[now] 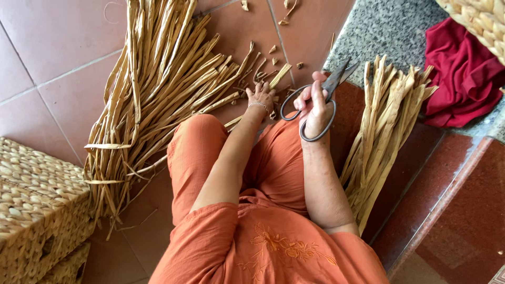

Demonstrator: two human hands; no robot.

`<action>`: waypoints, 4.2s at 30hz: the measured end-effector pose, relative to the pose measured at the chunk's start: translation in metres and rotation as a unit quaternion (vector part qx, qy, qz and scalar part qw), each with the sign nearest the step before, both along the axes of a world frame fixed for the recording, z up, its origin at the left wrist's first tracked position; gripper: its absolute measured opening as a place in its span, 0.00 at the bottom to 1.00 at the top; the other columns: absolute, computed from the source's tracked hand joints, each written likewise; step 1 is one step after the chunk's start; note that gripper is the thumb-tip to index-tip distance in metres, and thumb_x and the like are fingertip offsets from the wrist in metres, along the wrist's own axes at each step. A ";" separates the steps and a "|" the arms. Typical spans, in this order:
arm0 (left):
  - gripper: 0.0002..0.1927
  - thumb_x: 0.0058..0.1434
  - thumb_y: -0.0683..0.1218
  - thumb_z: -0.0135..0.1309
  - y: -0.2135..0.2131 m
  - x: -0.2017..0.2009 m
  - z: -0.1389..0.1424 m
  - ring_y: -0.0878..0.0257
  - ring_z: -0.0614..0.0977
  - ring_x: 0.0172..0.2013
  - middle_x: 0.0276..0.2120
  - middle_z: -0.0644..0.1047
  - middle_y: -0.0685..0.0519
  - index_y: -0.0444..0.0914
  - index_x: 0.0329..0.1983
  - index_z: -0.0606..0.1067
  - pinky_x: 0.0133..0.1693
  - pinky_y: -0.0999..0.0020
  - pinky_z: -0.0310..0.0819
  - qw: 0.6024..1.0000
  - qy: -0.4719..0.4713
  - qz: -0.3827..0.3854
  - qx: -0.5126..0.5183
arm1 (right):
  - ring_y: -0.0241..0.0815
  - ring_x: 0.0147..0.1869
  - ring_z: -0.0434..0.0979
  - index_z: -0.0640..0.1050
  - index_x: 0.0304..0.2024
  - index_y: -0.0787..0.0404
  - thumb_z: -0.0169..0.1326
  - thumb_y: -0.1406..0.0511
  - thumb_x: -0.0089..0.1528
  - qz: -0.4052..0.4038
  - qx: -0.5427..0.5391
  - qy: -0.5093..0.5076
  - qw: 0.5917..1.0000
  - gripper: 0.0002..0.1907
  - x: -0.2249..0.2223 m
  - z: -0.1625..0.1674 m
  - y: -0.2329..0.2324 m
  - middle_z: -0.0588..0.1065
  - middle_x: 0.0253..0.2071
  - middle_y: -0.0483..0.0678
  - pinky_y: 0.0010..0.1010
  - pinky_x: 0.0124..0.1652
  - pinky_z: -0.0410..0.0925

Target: The person sits on the floor and uses scissors to trim the ends of dried plant stems. They repeatedly pick up stems, cut the tips, and place the trimmed pieces aside.

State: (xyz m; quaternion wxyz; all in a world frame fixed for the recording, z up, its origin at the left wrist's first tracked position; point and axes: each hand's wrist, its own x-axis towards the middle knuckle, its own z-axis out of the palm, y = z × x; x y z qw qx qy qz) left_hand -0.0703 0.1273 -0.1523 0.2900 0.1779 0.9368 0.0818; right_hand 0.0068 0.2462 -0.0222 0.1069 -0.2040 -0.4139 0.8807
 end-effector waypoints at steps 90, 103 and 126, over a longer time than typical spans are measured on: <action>0.14 0.65 0.45 0.54 -0.120 -0.009 0.012 0.48 0.82 0.43 0.53 0.72 0.40 0.48 0.54 0.76 0.40 0.57 0.81 0.996 -0.032 0.053 -0.058 | 0.35 0.27 0.65 0.69 0.57 0.69 0.34 0.33 0.68 0.141 0.147 -0.038 0.978 0.45 -0.010 -0.003 -0.035 0.68 0.30 0.47 0.24 0.27 0.63; 0.10 0.66 0.48 0.62 -0.091 -0.032 0.053 0.55 0.82 0.34 0.32 0.81 0.49 0.37 0.43 0.78 0.36 0.61 0.77 0.868 0.036 0.234 0.436 | 0.27 0.26 0.65 0.70 0.58 0.66 0.36 0.38 0.70 0.194 0.201 -0.049 0.959 0.40 -0.008 -0.009 -0.047 0.68 0.28 0.40 0.19 0.28 0.62; 0.08 0.63 0.45 0.64 -0.136 0.016 0.132 0.68 0.85 0.27 0.29 0.82 0.53 0.36 0.39 0.80 0.26 0.73 0.77 0.656 -0.211 0.341 0.639 | 0.55 0.40 0.82 0.74 0.54 0.64 0.33 0.49 0.76 0.226 0.625 0.071 0.744 0.28 0.022 0.017 -0.083 0.79 0.34 0.53 0.45 0.45 0.72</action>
